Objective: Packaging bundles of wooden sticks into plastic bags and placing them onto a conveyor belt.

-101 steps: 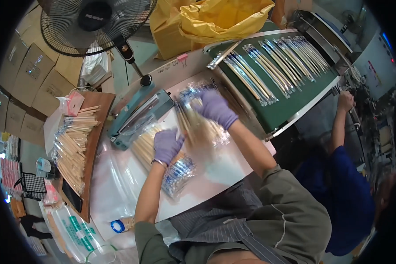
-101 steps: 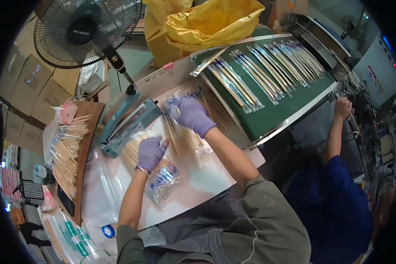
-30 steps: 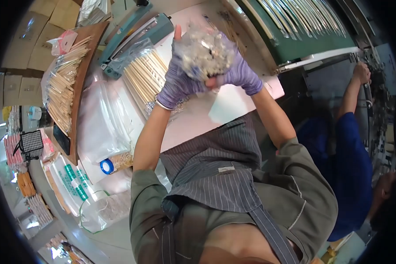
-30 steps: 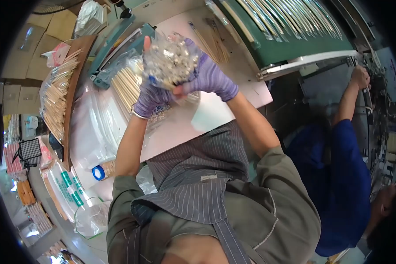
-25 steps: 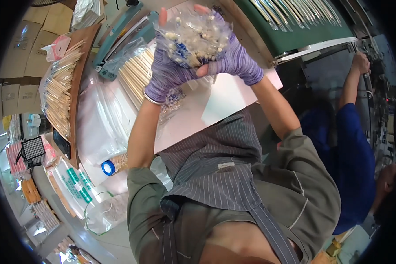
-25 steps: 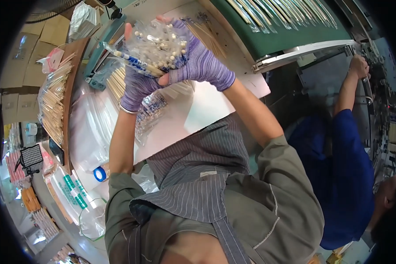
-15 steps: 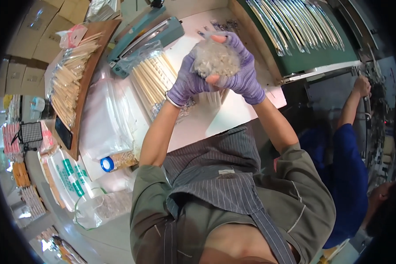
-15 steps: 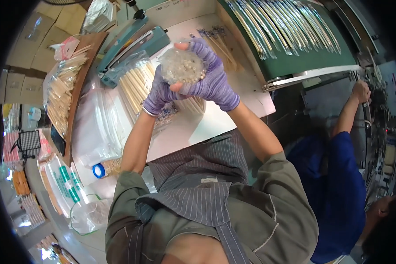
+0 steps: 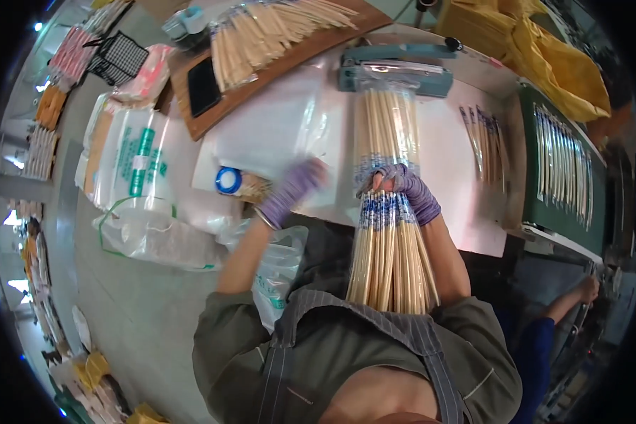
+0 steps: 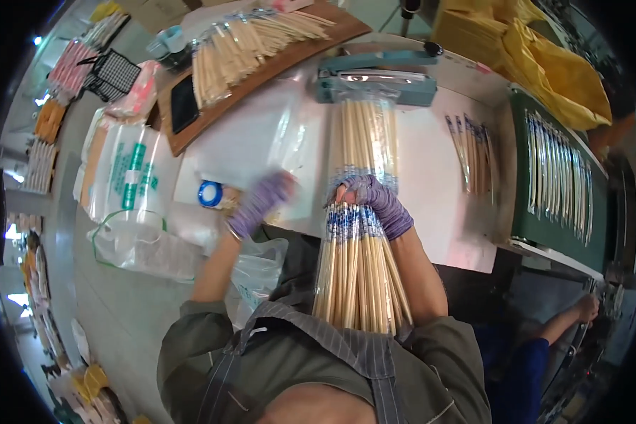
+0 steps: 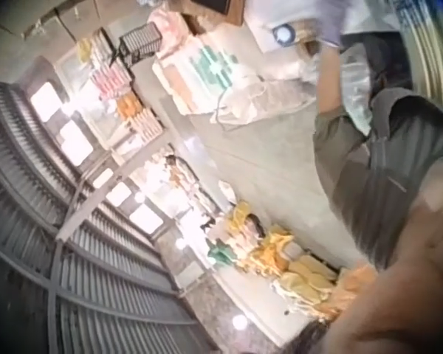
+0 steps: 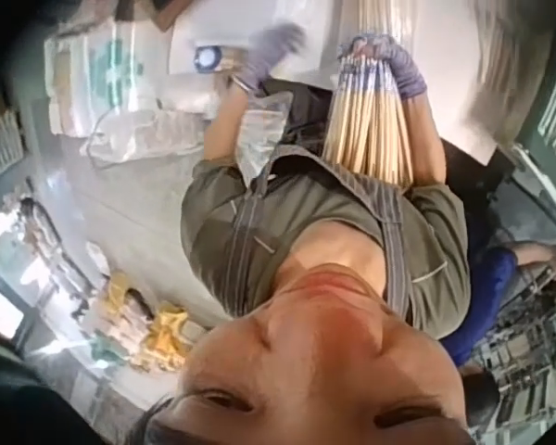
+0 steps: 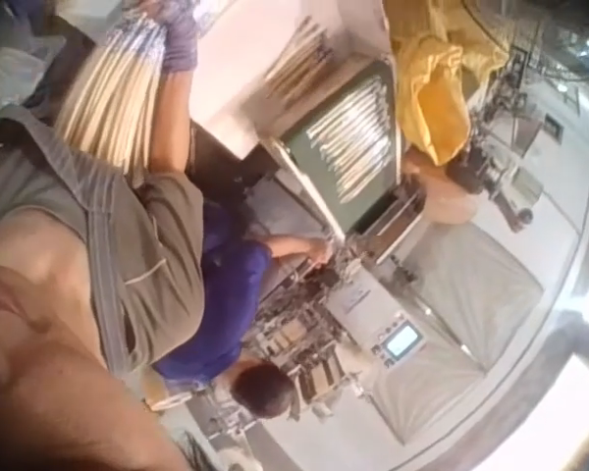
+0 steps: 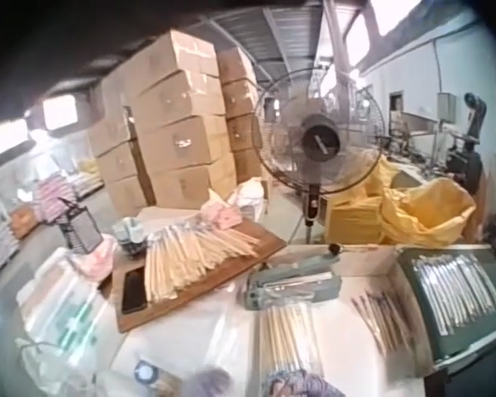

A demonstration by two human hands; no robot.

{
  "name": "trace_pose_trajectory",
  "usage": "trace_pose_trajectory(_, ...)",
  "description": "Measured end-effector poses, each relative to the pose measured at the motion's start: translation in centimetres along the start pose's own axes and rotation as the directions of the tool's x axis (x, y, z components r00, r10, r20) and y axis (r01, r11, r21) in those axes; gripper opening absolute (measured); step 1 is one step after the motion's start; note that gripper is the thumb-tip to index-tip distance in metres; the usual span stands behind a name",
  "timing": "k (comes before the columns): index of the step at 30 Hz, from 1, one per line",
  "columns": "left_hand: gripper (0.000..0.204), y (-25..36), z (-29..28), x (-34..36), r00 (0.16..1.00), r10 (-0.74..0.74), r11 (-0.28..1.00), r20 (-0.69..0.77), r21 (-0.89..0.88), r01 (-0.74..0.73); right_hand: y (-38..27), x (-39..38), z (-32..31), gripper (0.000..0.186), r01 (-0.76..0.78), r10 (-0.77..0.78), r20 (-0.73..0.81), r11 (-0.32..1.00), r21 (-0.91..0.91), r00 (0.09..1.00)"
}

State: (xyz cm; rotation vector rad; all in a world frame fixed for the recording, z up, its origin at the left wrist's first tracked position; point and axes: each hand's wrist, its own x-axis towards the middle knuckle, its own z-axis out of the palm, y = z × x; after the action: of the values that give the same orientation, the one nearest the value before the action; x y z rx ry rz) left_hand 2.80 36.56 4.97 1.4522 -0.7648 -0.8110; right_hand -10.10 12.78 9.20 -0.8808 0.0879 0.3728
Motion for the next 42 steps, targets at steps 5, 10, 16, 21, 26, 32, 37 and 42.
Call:
trace_pose_trajectory(5, 0.015, 2.8, -11.2, -0.2, 0.915, 0.333, 0.510, -0.230, 0.860, 0.030, 1.7, 4.3, 1.5, 0.030, 0.151, -0.081, 0.216, 0.933, -0.328, 0.973)
trace_pose_trajectory(10, 0.018, 5.1, -3.9, 0.8, 0.961, 0.168, 0.893, -0.221, 0.447, -0.054, 4.8, 6.1, 0.8, 0.038, 0.093, -0.057, 0.146, 0.964, -0.250, 0.988)
trace_pose_trajectory(16, 0.014, 4.4, 3.0, -0.2, 0.936, 0.257, 0.667, -0.239, 0.745, 0.007, 4.6, 6.0, 3.4, 0.030, -0.039, 0.035, -0.048, 0.995, -0.091, 0.998)
trace_pose_trajectory(21, 0.017, 4.4, -1.0, -4.3, 0.772, 0.258, 0.879, -0.581, 0.473, 0.062, 4.9, 5.5, 1.7, 0.029, 0.021, -0.017, -0.039, 0.996, 0.081, 0.999)
trace_pose_trajectory(26, 0.036, 2.2, 4.4, -4.3, 0.747, 0.622, 0.303, -0.234, 0.952, 0.045, 5.0, 6.4, 2.6, 0.017, -0.029, -0.043, -0.121, 0.843, -0.537, 0.992)
trace_pose_trajectory(32, 0.056, 2.5, 1.4, -4.2, 0.732, 0.334, 0.547, -0.594, 0.754, 0.363, 2.6, -1.4, 1.2, 0.030, 0.108, -0.084, -0.140, 0.979, 0.172, 0.987)
trace_pose_trajectory(37, 0.064, 4.4, 7.7, -6.0, 0.932, 0.332, 0.244, -0.146, 0.968, 0.065, 1.9, 0.9, 7.4, 0.042, -0.029, 0.017, -0.141, 0.996, -0.083, 0.990)
trace_pose_trajectory(42, 0.072, 2.6, 8.9, -8.6, 0.908, 0.413, 0.296, -0.067, 0.953, -0.065, 5.6, 3.1, 6.2, 0.044, 0.160, -0.239, -0.207, 0.927, -0.338, 0.949)
